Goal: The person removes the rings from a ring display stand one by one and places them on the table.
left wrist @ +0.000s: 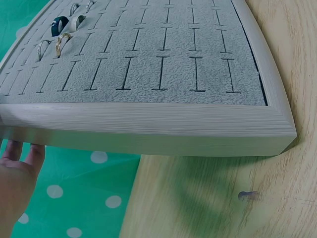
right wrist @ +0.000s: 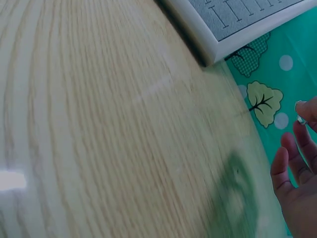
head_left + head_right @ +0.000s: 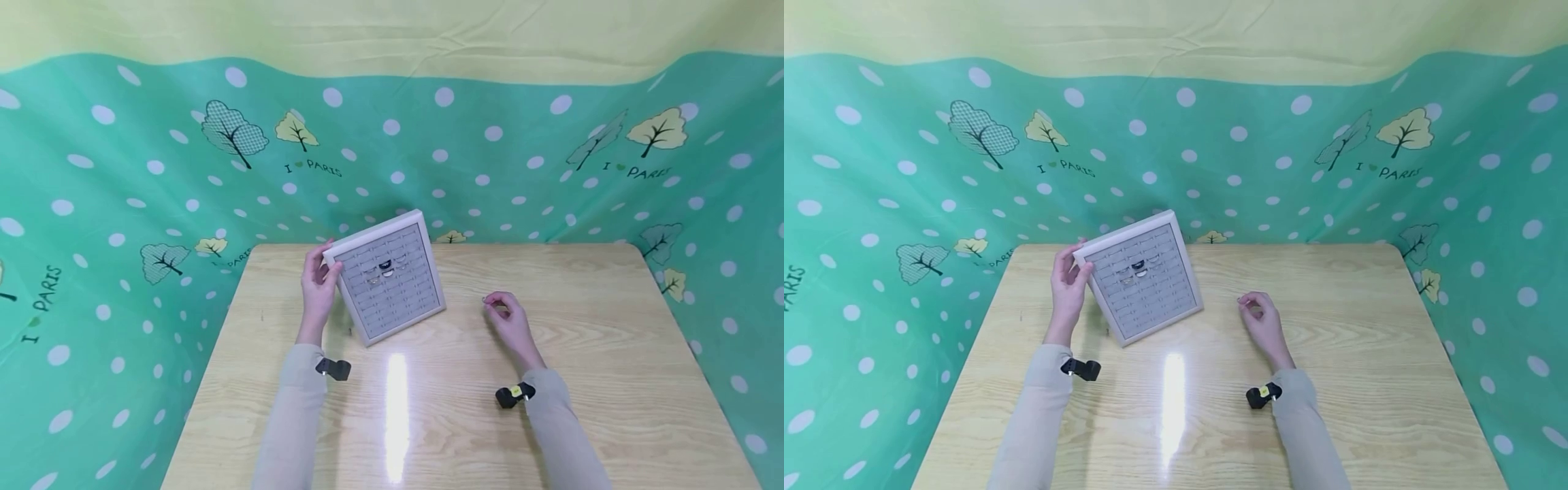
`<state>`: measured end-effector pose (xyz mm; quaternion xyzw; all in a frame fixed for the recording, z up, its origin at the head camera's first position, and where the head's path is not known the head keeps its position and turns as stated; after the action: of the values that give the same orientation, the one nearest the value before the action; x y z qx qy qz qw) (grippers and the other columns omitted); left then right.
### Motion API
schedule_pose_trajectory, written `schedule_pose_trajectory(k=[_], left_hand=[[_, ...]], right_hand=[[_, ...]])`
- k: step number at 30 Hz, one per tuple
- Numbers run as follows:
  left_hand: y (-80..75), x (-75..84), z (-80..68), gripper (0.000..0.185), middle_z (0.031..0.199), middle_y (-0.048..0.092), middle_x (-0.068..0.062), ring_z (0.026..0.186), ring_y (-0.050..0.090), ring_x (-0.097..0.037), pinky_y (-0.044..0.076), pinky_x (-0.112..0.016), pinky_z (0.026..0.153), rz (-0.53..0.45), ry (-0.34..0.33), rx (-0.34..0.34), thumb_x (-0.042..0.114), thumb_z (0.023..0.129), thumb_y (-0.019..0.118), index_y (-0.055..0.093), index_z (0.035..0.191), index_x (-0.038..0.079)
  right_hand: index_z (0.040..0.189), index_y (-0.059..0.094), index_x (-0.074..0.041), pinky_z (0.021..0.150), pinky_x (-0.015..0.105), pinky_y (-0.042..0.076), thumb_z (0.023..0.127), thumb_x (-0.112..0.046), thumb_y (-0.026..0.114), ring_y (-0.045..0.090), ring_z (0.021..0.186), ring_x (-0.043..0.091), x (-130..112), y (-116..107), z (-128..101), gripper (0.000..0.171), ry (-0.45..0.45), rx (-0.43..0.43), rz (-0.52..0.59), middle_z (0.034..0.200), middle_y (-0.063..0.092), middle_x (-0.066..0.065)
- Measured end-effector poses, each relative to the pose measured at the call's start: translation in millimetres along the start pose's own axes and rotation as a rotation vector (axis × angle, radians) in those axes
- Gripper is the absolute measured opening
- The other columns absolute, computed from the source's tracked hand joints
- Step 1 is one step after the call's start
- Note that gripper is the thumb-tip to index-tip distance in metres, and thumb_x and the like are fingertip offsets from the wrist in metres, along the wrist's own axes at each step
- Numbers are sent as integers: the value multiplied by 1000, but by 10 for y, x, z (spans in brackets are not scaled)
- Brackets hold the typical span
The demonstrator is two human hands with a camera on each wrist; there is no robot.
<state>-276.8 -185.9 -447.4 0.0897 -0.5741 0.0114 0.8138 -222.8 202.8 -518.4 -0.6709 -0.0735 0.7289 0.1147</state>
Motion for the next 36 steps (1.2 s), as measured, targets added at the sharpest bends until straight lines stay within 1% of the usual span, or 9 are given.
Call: schedule_pose_trajectory(k=[4, 7, 8, 14, 16, 21, 24, 31, 36], left_hand=[[7, -11, -5, 42, 144, 45, -13, 107, 58, -25, 52, -34, 91, 2, -7, -7, -5, 92, 58, 43, 131, -5], [6, 2, -16, 41, 142, 48, -11, 106, 59, -24, 52, -32, 89, 13, 7, -3, -3, 91, 60, 45, 130, -3], [13, 34, -23, 40, 142, 48, -12, 105, 59, -25, 52, -33, 89, 13, 3, -3, -4, 91, 59, 45, 129, -4], [20, 48, -27, 39, 142, 47, -16, 104, 60, -24, 53, -33, 89, 13, 17, -1, -6, 91, 58, 46, 128, -4], [9, 27, -15, 39, 141, 48, -15, 102, 60, -23, 54, -31, 86, 13, 33, 4, -6, 91, 59, 46, 128, -4], [5, 25, 1, 40, 141, 46, -19, 100, 60, -21, 54, -28, 84, -2, 36, 4, -8, 91, 58, 44, 128, -6], [7, 36, -1, 40, 141, 44, -23, 100, 60, -21, 53, -27, 83, -11, 30, -1, -10, 90, 57, 42, 128, -9], [72, 234, -25, 40, 143, 43, -24, 102, 59, -20, 53, -29, 87, 10, 15, -19, -9, 91, 57, 42, 129, -10], [83, 260, -43, 39, 142, 42, -26, 101, 59, -20, 53, -31, 85, 12, 12, -25, -9, 91, 57, 42, 128, -9]], right_hand=[[104, 58, 14, 79, 16, 45, 90, 8, 59, 50, 99, 29, 34, -56, -5, 15, -7, 4, -18, 112, 54, 25], [103, 58, 14, 79, 15, 46, 90, 9, 59, 49, 100, 30, 43, -77, -17, 14, -4, 1, -22, 111, 53, 26], [103, 58, 14, 78, 15, 45, 90, 9, 59, 49, 100, 31, 38, -85, -23, 14, -6, 2, -28, 111, 53, 26], [102, 59, 13, 72, 16, 42, 91, 5, 60, 48, 94, 29, 50, -136, -51, 14, -6, 10, -98, 109, 51, 25], [102, 60, 12, 71, 16, 41, 91, 3, 60, 47, 93, 28, 154, -148, -25, 14, -2, 9, -100, 109, 51, 23], [102, 62, 7, 70, 16, 40, 93, -2, 62, 47, 92, 20, 455, -170, 27, 14, -1, 15, -122, 107, 52, 19], [102, 62, 6, 70, 15, 41, 93, -3, 62, 47, 89, 17, 524, -168, 28, 13, -3, 15, -152, 105, 52, 17], [100, 64, 3, 71, 20, 39, 89, 0, 64, 46, 90, 21, 580, -170, 54, 11, -37, 9, -214, 105, 55, 17], [97, 66, 4, 76, 26, 38, 86, 5, 65, 47, 93, 25, 654, -142, 44, 11, -40, -23, -250, 104, 59, 20]])
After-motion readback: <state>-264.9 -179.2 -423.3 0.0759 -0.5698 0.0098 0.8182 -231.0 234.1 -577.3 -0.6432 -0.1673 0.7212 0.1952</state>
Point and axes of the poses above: each hand's wrist, its own z-axis towards the middle knuckle, its own y-axis out of the palm, x = y × z, the point moved 10 cm from there along z, towards the middle knuckle
